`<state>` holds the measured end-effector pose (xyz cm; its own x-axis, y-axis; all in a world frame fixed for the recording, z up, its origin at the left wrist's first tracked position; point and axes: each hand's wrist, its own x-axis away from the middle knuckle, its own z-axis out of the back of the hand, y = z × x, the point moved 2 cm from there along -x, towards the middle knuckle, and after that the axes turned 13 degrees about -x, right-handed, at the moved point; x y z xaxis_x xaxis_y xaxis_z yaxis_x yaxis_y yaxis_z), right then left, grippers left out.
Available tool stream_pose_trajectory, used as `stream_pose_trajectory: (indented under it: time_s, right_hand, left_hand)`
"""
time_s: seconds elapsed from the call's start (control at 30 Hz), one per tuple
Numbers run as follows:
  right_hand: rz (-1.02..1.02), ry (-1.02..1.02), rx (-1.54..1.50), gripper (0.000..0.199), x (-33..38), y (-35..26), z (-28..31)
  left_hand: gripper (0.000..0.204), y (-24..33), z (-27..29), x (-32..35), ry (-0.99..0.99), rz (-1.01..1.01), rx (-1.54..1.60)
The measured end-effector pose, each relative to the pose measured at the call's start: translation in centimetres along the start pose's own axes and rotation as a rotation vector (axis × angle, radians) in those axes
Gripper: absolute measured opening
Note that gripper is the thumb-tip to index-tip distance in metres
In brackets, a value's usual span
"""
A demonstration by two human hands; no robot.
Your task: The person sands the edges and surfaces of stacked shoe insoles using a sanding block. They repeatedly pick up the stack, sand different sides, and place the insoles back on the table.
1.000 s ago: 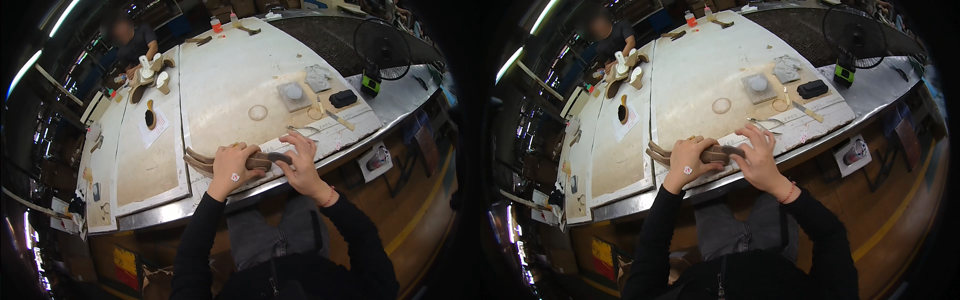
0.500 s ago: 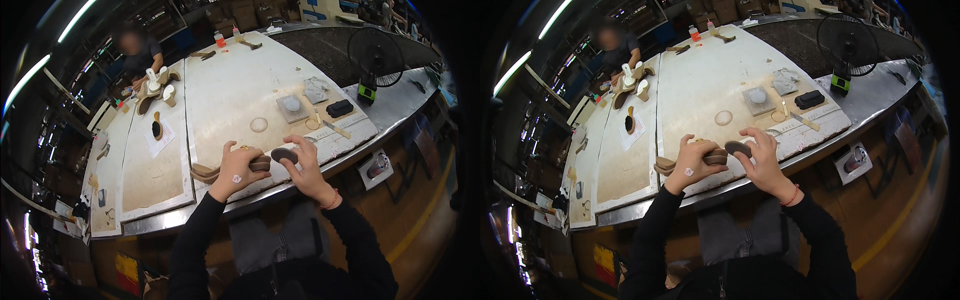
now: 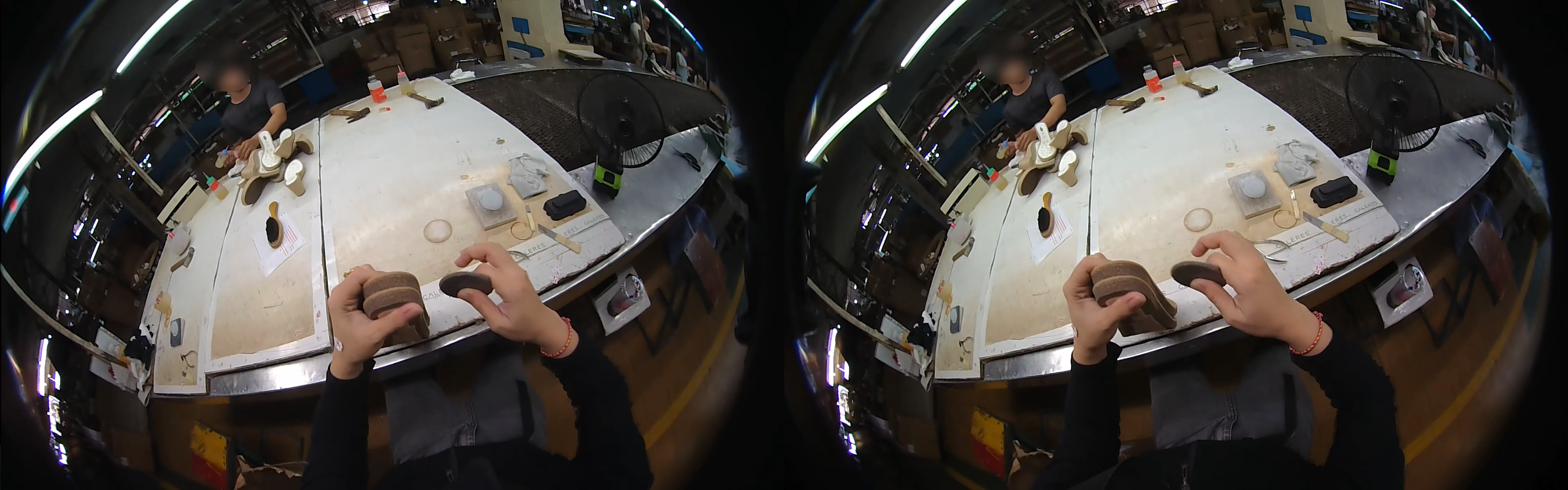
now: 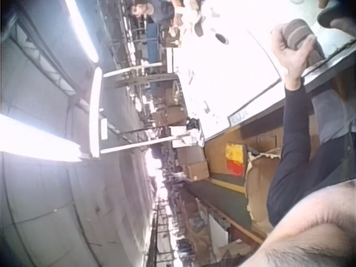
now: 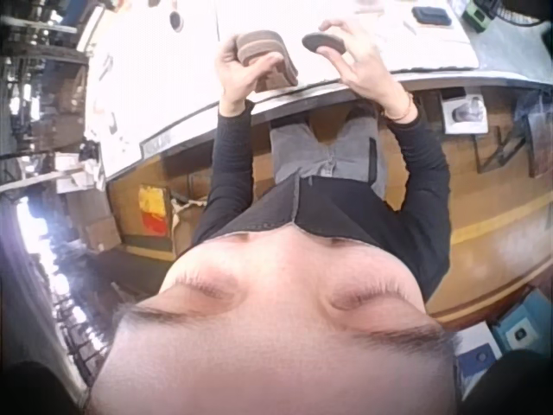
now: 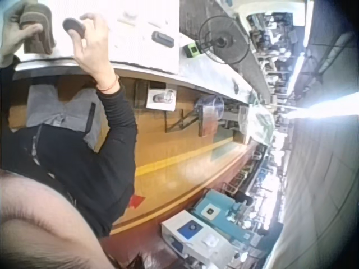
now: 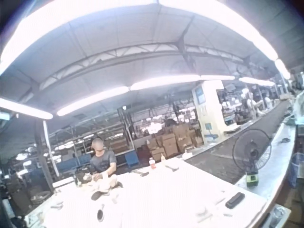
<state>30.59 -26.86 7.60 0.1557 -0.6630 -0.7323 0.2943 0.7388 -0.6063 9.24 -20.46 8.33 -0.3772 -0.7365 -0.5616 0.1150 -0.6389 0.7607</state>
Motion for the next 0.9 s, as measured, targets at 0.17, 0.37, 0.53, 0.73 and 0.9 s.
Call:
stream_pose_trajectory:
  time_s: [0.17,0.37,0.53,0.73,0.9]
  right_hand:
    - [0.197,-0.174,-0.013,0.018,-5.1,-4.9,-0.4]
    - [0.075,-0.313,0.074,0.017,-5.8,-5.4,-1.1]
    - [0.079,0.109,-0.198,0.014,-0.7,-1.7,-3.0]
    - [-0.017,0.047,-0.157,0.016,0.7,0.3,-3.3]
    - [0.185,-0.101,-0.116,0.019,-4.8,-4.2,-0.9]
  left_hand:
    - [0.03,0.6,-1.2,0.4,-0.043,0.009,-0.041]
    - [0.028,0.6,-1.3,0.7,0.004,-0.016,-0.124]
    - [0.032,-0.3,-0.8,2.0,0.082,-0.049,-0.075]
    - [0.037,-0.2,0.3,2.5,0.116,0.119,0.126]
    - [0.038,0.0,-0.5,2.6,-0.036,-0.007,-0.092]
